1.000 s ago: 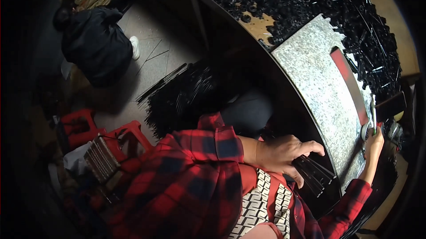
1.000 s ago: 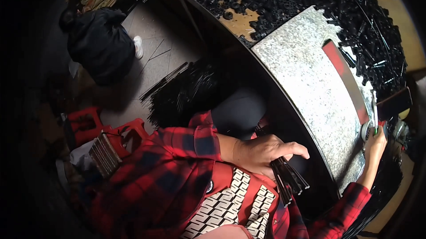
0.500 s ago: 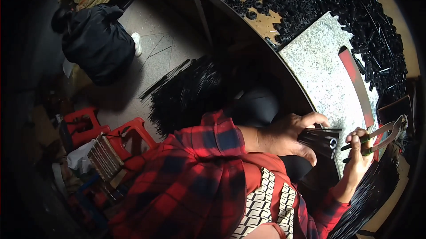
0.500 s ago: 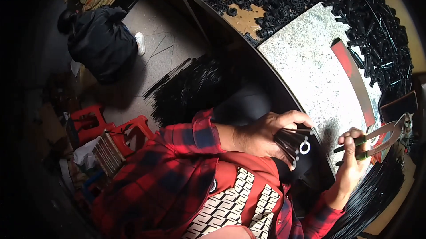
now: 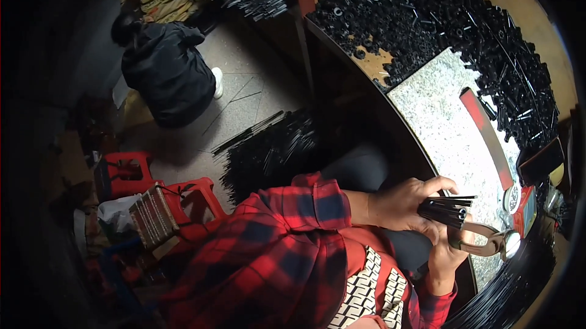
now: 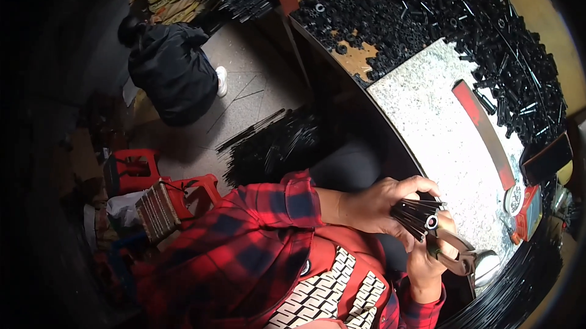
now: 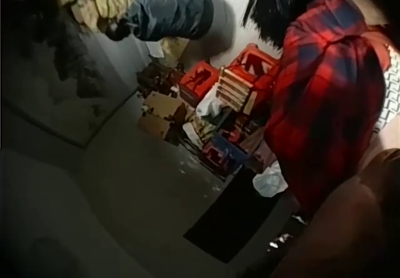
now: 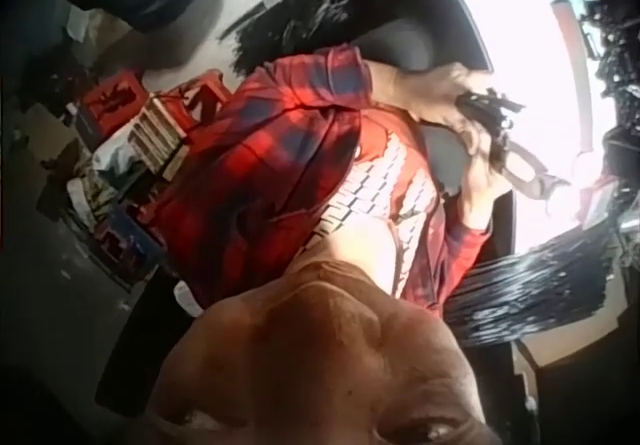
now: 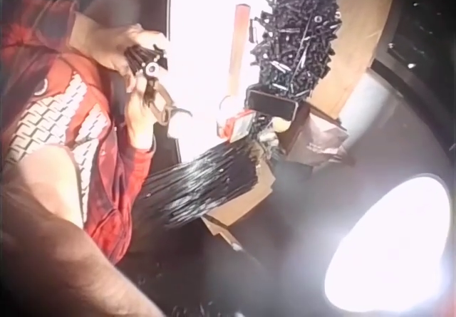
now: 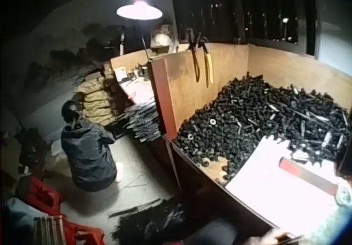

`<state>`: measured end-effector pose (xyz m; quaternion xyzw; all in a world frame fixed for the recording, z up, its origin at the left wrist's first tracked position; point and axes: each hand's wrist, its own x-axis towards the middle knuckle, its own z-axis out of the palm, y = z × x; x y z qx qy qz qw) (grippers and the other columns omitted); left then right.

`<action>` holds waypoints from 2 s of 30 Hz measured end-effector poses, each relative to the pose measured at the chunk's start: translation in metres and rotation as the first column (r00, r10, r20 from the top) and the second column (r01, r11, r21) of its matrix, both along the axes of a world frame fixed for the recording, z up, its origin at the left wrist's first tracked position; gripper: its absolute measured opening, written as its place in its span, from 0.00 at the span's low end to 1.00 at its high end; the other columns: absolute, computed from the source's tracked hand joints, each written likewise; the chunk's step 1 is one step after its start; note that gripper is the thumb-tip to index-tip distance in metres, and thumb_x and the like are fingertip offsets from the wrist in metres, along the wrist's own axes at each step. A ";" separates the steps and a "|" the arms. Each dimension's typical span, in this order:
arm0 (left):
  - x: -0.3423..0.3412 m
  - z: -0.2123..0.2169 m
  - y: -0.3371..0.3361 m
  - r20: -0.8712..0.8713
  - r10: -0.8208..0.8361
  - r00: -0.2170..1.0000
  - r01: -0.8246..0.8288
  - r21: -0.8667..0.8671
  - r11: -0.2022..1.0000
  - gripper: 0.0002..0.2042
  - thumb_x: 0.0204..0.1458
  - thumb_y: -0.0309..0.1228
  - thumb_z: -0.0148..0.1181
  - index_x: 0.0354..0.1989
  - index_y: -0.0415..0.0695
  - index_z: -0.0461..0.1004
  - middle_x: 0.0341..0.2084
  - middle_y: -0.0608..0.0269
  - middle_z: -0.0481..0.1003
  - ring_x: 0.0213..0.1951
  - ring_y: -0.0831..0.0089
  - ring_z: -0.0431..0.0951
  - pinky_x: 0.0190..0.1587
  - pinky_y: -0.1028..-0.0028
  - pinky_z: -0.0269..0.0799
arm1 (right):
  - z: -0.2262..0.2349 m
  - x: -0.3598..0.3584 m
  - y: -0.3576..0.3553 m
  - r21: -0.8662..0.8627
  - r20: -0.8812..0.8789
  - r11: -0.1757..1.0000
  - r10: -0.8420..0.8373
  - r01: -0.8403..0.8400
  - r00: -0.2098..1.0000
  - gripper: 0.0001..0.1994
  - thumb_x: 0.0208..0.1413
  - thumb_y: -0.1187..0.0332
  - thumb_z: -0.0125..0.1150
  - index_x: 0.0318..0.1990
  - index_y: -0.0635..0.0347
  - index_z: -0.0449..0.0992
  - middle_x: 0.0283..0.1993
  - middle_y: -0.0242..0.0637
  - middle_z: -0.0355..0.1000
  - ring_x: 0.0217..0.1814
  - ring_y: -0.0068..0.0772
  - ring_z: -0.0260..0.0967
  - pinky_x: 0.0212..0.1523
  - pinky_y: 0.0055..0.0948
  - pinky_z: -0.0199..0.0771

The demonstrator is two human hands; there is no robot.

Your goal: Assembling wire connectors by inserting wire bundles into plastic housings and securing them with tools.

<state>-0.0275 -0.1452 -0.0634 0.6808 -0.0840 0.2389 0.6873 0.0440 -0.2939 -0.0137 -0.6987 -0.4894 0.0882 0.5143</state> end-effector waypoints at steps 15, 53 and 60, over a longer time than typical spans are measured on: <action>-0.010 0.007 -0.005 0.044 -0.055 0.998 0.053 0.046 0.998 0.42 0.34 0.48 0.73 0.55 0.39 0.57 0.34 0.55 0.77 0.36 0.59 0.79 0.36 0.69 0.74 | 0.010 -0.014 -0.012 -0.047 0.029 0.997 -0.060 0.061 0.998 0.09 0.52 0.84 0.53 0.40 0.67 0.71 0.38 0.37 0.70 0.39 0.30 0.69 0.43 0.28 0.68; -0.020 0.015 0.007 -0.240 -0.242 0.940 0.184 -0.240 0.953 0.45 0.34 0.32 0.75 0.61 0.38 0.52 0.19 0.77 0.64 0.28 0.88 0.67 0.32 0.83 0.63 | -0.002 -0.016 0.008 0.171 -0.418 0.984 0.032 0.044 0.908 0.10 0.51 0.88 0.52 0.38 0.65 0.65 0.38 0.42 0.68 0.39 0.28 0.69 0.40 0.26 0.74; -0.018 0.011 0.004 -0.206 -0.191 0.960 0.152 -0.194 0.969 0.46 0.33 0.31 0.76 0.60 0.36 0.53 0.18 0.79 0.61 0.25 0.90 0.64 0.30 0.85 0.63 | 0.001 -0.014 0.010 0.190 -0.219 0.981 0.003 0.040 0.976 0.12 0.47 0.89 0.55 0.37 0.65 0.66 0.36 0.41 0.69 0.38 0.30 0.70 0.39 0.27 0.73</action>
